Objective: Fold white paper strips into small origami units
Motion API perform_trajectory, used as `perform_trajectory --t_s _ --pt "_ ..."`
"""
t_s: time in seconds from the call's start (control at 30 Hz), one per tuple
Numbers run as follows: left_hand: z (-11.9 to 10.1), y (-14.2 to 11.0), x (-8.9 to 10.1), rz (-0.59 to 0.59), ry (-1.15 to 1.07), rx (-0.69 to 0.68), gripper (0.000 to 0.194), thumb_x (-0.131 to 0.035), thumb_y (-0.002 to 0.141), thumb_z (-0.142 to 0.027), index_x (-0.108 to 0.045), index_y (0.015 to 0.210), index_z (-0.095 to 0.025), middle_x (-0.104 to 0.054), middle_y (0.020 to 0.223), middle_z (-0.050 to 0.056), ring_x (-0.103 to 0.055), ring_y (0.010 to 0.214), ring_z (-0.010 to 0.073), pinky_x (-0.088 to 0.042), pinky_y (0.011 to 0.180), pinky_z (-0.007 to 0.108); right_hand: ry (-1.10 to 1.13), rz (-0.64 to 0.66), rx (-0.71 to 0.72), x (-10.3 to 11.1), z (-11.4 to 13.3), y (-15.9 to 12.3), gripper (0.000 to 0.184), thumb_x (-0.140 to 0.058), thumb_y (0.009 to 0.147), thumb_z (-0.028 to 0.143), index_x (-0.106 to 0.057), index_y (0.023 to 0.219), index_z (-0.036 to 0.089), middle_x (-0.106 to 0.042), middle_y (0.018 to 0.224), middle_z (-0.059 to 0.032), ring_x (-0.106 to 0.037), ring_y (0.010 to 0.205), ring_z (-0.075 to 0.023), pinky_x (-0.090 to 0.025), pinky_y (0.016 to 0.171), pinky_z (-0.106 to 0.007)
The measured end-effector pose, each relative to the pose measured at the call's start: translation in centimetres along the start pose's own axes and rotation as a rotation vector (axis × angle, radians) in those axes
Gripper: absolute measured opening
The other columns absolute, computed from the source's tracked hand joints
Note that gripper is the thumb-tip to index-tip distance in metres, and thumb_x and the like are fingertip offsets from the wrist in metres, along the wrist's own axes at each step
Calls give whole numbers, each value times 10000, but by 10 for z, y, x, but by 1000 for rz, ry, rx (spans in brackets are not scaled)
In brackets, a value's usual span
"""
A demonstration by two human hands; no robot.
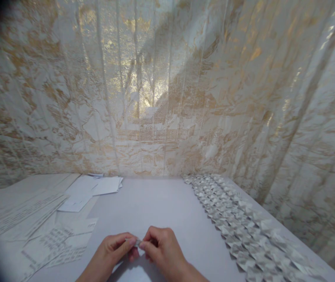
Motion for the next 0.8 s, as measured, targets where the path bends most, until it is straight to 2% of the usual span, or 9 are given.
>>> perform_trajectory --t_s 0.17,0.27,0.33,0.4,0.5,0.6,0.73,0.8 --pt "3 1 0 21 -42 1 585 -614 786 -721 -715 618 -170 -667 592 39 -553 592 182 -390 635 304 30 11 -15 1 -1 3 203 -594 789 348 -547 659 199 -500 517 53 -438 484 -117 -326 503 -231" --pt "4 2 0 42 -41 -4 629 -558 829 -735 -703 610 -163 -652 573 39 -558 577 181 -396 633 306 -7 -3 -9 2 -3 3 223 -600 814 364 -548 673 199 -494 537 52 -428 507 -123 -312 508 -235" --pt "5 2 1 53 -31 -18 597 -545 869 -694 -716 669 -158 -648 586 29 -570 591 182 -408 643 304 -66 -34 46 4 -4 3 217 -603 833 354 -590 695 187 -515 580 40 -445 549 -132 -324 538 -243" --pt "5 1 3 44 -3 -43 525 -553 894 -632 -748 819 -151 -650 635 15 -583 631 187 -422 655 299 -88 -55 102 5 -4 2 218 -590 858 354 -658 756 173 -556 637 20 -471 593 -143 -346 575 -253" --pt "3 1 6 2 88 -48 488 -524 915 -562 -749 1017 -141 -630 663 -3 -574 670 193 -426 658 297 -61 -72 109 5 -6 2 259 -552 903 365 -715 888 165 -592 696 3 -500 635 -155 -372 605 -260" --pt "-1 -1 5 -4 202 -28 476 -480 923 -517 -736 1079 -147 -664 710 12 -600 720 212 -444 694 308 -70 -100 106 3 -9 2 204 -573 882 297 -707 959 165 -569 698 17 -506 643 -156 -377 613 -257" --pt "-4 -5 1 -22 346 -92 368 -490 910 -397 -708 1106 -175 -744 1024 74 -664 926 242 -468 861 327 -115 -118 142 3 -11 1 211 -524 841 158 -675 989 169 -533 682 39 -496 617 -145 -364 598 -247" --pt "-1 -5 0 -37 399 -91 331 -482 895 -328 -683 1108 -174 -736 1010 67 -665 881 227 -466 834 316 -151 -118 155 3 -10 1 253 -501 821 108 -658 1008 176 -515 672 49 -489 605 -139 -358 587 -239"
Point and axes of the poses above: each hand's wrist, its own y-axis towards the middle knuckle, its own x-axis out of the back of the hand, z = x × y, the point moved 1 cm from there along y, towards the middle knuckle
